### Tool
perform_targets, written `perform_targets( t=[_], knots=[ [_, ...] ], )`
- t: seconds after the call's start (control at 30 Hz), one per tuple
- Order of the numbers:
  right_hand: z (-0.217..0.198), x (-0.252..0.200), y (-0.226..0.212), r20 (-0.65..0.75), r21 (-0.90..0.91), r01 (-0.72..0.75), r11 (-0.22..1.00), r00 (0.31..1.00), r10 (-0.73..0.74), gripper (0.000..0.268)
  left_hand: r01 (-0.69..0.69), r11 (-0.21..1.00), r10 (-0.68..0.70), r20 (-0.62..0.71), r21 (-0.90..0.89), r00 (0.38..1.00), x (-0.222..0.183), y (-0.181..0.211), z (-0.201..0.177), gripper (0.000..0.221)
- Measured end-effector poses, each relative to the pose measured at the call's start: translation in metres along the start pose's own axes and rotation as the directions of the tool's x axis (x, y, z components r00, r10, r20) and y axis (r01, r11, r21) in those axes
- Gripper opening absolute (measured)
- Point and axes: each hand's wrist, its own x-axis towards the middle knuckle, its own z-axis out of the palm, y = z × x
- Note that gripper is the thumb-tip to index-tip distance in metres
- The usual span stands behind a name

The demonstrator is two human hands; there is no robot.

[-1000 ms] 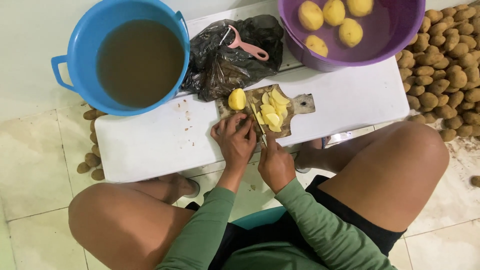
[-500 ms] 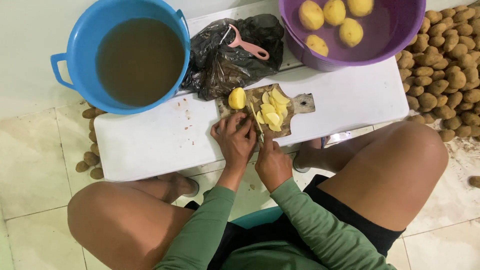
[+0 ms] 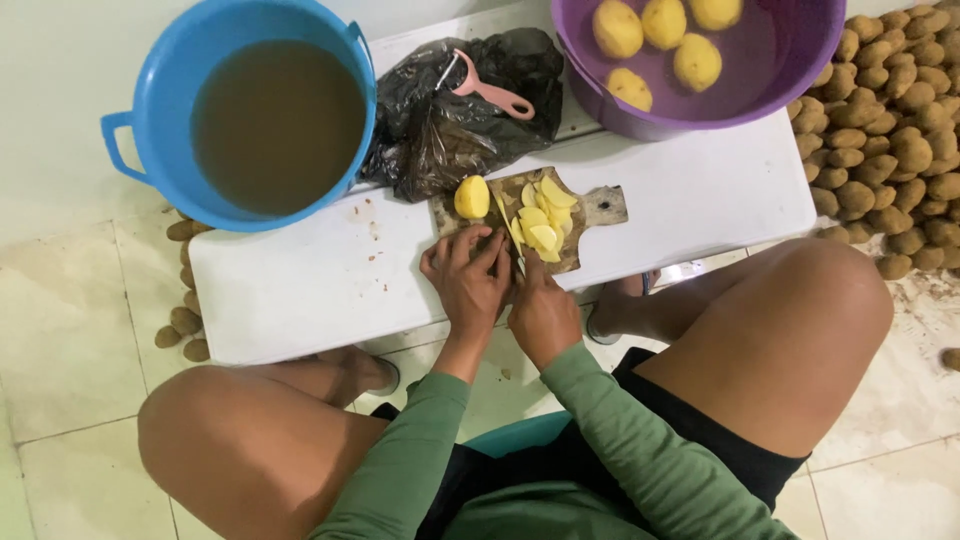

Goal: Peeling and slicing potatoes on a small wooden board while sitting on a stool.

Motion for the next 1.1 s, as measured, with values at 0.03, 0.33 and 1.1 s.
perform_targets(
  t=[0.03, 0.33, 1.1],
  knots=[
    [-0.008, -0.003, -0.003, -0.006, 0.003, 0.004, 1.0, 1.0, -0.003, 0.055, -0.005, 1.0, 0.005, -0.006, 0.001, 1.0, 0.002, 0.001, -0.001, 0.01],
    [-0.014, -0.01, 0.007, -0.182, 0.027, 0.096, 0.995, 0.979, -0.089, 0.041, 0.049, 0.998, -0.048, 0.026, -0.047, 0.999, 0.005, 0.008, -0.003, 0.008],
    [-0.046, -0.041, 0.031, -0.467, -0.254, 0.171, 0.952, 0.84, -0.276, 0.05, 0.266, 0.964, -0.26, 0.229, 0.003, 0.938, 0.057, 0.052, -0.021, 0.082]
  ],
)
